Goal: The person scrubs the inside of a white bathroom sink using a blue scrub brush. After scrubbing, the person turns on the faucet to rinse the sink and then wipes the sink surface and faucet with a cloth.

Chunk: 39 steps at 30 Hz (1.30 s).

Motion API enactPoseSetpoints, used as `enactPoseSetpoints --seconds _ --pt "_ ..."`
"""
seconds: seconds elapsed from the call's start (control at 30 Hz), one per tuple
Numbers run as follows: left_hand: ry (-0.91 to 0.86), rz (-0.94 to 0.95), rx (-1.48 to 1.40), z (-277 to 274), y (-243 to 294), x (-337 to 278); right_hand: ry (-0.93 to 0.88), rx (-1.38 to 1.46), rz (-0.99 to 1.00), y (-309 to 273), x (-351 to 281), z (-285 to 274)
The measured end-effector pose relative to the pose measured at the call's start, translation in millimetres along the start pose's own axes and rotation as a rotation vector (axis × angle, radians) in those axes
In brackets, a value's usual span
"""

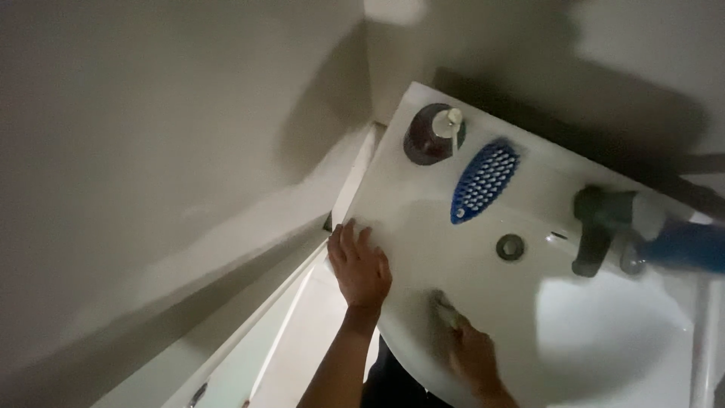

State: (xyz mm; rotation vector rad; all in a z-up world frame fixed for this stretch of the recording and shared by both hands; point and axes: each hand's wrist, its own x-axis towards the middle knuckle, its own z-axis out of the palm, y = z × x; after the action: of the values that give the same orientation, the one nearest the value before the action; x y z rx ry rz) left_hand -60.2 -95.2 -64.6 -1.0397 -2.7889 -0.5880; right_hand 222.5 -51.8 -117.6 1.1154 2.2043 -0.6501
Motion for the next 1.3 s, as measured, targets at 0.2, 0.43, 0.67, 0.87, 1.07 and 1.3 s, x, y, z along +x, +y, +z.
enactPoseSetpoints --seconds 0.2,0.43,0.67,0.87,1.07,1.3 --pt "0.091 0.018 -0.060 4 -4 5 0.226 0.070 -0.302 -132 23 -116" --pt "0.247 -0.099 -0.289 3 -11 -9 0.752 0.797 -0.370 -181 59 -130" --pt "0.250 -0.089 -0.352 8 -15 -8 0.435 0.745 -0.716 -178 85 -140" --pt "0.282 -0.064 -0.355 5 -12 -8 0.585 0.588 -0.941 -202 101 -164" --pt "0.313 -0.054 -0.300 4 -12 -6 0.287 0.365 -1.030 -159 115 -136" --pt "0.300 -0.059 -0.313 4 -13 -5 0.415 0.056 -1.056 -166 106 -147"
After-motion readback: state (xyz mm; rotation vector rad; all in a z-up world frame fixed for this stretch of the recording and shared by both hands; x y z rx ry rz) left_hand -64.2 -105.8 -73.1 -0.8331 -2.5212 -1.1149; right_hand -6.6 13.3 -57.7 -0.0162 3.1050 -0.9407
